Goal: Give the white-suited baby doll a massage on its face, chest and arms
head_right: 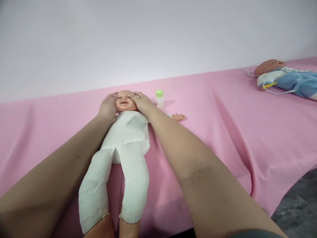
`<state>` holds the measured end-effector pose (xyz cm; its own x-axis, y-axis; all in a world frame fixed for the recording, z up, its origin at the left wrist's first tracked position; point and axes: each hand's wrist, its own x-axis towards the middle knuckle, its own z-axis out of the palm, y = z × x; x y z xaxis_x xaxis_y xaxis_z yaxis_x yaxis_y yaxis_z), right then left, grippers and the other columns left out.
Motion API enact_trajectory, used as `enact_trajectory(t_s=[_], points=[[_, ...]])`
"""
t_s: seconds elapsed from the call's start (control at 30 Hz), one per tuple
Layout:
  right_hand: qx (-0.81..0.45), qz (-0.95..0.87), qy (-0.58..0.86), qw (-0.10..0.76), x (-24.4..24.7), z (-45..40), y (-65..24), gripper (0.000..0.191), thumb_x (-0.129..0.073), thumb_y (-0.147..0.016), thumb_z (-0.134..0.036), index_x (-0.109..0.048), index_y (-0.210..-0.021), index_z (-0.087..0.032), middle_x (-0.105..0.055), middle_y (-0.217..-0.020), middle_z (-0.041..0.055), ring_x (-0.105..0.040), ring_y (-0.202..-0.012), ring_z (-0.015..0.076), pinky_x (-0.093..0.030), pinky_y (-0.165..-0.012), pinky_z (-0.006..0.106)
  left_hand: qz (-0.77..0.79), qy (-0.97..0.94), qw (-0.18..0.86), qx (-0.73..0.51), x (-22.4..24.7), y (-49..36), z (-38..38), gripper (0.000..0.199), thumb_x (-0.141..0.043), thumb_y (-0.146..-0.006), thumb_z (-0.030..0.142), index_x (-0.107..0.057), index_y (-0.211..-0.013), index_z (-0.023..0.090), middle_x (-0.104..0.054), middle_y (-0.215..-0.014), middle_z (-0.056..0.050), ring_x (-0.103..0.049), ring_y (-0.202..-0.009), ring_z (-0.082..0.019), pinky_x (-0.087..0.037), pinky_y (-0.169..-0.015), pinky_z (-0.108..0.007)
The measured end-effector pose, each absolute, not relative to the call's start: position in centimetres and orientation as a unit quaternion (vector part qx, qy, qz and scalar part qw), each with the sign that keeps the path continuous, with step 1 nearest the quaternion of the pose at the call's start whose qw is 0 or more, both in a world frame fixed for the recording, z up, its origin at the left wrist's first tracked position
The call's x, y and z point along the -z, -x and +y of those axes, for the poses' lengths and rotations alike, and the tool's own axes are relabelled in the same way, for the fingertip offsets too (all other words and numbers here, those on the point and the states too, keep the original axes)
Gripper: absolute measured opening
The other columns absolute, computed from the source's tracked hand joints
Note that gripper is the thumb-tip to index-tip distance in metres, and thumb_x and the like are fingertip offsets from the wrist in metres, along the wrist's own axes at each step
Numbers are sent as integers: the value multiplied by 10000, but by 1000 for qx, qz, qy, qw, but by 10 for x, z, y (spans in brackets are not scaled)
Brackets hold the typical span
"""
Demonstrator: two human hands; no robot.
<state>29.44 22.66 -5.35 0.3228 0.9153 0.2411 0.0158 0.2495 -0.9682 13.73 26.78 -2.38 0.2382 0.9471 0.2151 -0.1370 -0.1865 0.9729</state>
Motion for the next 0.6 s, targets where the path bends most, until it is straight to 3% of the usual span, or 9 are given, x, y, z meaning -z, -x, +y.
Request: enact_trajectory(t_s=[0.6], points=[[-343,-469,502,640,51,223,-295,364,-636,-941,-502,-682,-1197,-247,-720,-1207,56,-673,-1146,237,-493,-1092,421,363,-573,535,-504,19,-136,262,299,-625,-865,299,-699,-1137,199,-748,-1091,-67,-700,-1053,-261,-594,-873,-342]])
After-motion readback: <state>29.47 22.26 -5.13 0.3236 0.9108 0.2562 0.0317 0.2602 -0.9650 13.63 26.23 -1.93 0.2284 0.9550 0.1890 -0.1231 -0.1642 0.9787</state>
